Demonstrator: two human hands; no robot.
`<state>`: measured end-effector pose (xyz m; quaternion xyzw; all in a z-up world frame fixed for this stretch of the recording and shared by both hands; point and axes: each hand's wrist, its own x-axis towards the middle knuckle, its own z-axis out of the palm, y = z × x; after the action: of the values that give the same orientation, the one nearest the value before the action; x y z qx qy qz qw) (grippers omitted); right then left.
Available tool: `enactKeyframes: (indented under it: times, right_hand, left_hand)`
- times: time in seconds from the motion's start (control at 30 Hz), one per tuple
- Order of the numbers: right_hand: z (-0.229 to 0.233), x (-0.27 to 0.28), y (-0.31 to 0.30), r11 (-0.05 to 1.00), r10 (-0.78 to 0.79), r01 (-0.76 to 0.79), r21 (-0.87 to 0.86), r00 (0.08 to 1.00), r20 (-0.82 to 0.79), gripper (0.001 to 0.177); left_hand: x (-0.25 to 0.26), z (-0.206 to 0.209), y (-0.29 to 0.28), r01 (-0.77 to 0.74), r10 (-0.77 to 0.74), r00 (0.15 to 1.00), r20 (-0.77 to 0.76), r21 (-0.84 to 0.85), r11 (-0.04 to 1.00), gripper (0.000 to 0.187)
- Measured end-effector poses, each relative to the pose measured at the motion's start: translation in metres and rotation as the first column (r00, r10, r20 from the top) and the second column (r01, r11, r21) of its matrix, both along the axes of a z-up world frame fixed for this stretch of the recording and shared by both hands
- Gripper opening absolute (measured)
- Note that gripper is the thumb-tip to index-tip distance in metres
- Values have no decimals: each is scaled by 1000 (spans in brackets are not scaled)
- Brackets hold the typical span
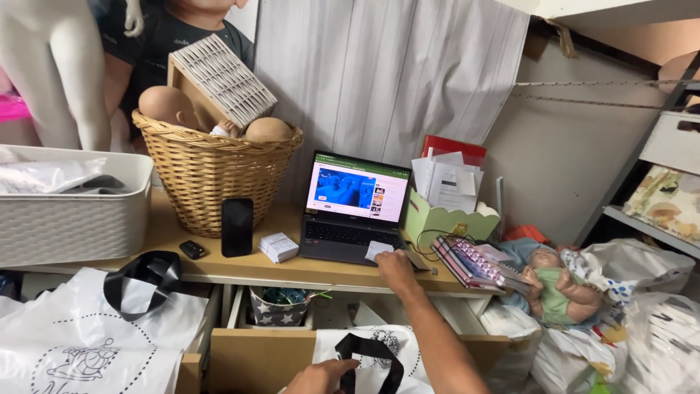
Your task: Attaching black handles to white branded bags using a stapler.
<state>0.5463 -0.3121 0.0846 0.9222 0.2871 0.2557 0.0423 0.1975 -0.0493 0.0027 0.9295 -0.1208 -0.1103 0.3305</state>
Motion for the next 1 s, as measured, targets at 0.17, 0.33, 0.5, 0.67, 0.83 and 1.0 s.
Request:
enactKeyframes:
  times: [0.17, 0.33, 0.5, 0.67, 0.83, 1.0]
  right_hand:
    - [-12, 17, -8, 998, -18, 12, 66, 995, 93, 24]
    - [15, -14, 2, 974, -194, 207, 86, 970, -147, 8]
    - [42, -26, 1, 947, -234, 243, 211, 970, -67, 8]
    - [58, -40, -17, 929, -62, -44, 367, 960, 274, 16]
    - [104, -131, -29, 734, 267, -450, 510, 880, 393, 10]
    - [101, -218, -67, 492, 410, -358, 793, 899, 151, 40]
  left_hand:
    - [-21, 19, 9, 87, -78, 992, 101, -92, 992, 85]
    - [-24, 13, 8, 62, -53, 988, 148, -57, 996, 86]
    - [-42, 39, 9, 16, -2, 993, 122, -118, 993, 86]
    - [-52, 43, 16, 67, -26, 965, 262, -151, 986, 84]
    - [-77, 79, 24, 32, 82, 927, 366, -294, 955, 77]
    - [-101, 114, 33, 18, 78, 947, 312, -294, 956, 71]
